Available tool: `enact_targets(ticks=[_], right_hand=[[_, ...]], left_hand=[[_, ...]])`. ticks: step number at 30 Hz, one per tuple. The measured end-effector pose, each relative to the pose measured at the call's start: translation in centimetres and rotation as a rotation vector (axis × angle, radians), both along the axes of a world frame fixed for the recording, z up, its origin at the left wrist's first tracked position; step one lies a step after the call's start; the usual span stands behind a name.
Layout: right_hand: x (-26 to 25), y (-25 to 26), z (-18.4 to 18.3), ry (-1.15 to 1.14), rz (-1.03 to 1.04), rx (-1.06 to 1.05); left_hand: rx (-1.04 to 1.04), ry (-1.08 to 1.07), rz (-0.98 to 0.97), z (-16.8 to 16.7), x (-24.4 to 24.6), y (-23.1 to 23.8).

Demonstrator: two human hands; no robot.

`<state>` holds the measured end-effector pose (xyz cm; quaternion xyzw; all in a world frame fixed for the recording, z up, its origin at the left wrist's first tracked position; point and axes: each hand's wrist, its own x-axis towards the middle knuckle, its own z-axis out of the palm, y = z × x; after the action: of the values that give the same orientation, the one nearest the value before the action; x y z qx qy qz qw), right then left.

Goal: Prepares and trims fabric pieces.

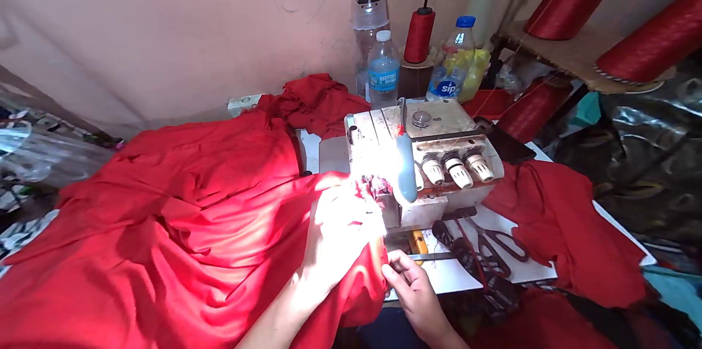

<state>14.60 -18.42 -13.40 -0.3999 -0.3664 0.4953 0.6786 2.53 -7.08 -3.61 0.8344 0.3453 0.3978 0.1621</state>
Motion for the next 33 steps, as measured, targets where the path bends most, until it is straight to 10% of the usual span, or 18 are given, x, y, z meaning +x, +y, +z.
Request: enact_targets(ticks=[33], right_hand=[[-0.7,-1.1,0.7,0.008,-0.065,-0.033]], left_hand=[[0.008,-0.019,0.037,-2.0,-1.1,-0.7]])
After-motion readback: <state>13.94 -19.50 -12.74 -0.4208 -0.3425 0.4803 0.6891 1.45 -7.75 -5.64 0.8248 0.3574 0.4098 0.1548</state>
